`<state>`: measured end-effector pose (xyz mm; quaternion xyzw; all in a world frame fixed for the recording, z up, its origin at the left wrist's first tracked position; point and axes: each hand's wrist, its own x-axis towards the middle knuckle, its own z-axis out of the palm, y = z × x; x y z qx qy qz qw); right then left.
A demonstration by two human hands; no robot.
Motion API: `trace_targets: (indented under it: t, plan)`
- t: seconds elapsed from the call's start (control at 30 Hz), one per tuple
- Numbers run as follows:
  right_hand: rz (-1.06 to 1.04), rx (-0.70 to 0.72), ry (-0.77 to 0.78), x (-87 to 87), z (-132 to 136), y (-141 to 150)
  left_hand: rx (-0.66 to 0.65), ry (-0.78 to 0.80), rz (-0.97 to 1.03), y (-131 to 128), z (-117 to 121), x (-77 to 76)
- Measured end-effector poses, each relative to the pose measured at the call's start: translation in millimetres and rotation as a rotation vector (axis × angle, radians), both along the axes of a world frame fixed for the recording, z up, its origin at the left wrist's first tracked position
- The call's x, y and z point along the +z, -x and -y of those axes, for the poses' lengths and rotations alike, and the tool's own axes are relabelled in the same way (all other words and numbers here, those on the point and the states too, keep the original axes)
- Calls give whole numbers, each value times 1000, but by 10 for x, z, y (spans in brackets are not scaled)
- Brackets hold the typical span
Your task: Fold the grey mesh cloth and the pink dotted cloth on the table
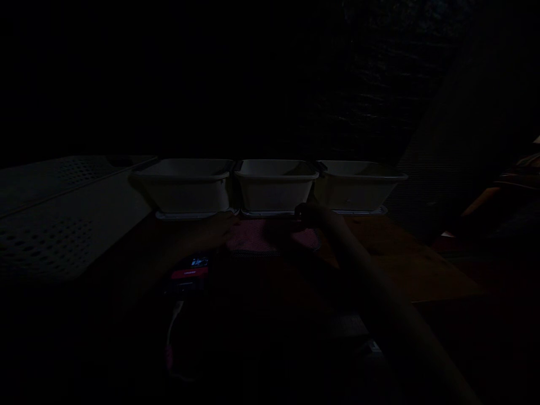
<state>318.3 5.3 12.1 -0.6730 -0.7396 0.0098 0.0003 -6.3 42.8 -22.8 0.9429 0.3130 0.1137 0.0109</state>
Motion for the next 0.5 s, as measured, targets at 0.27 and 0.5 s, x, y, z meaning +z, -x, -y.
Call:
trace_targets:
  t: [0.27, 0.5]
  plan:
    - [-5, -43, 47, 71, 38, 52, 16, 1, -28, -4, 24, 9]
    - [-21, -54, 38, 105, 136, 82, -17, -17, -14, 22, -8, -27]
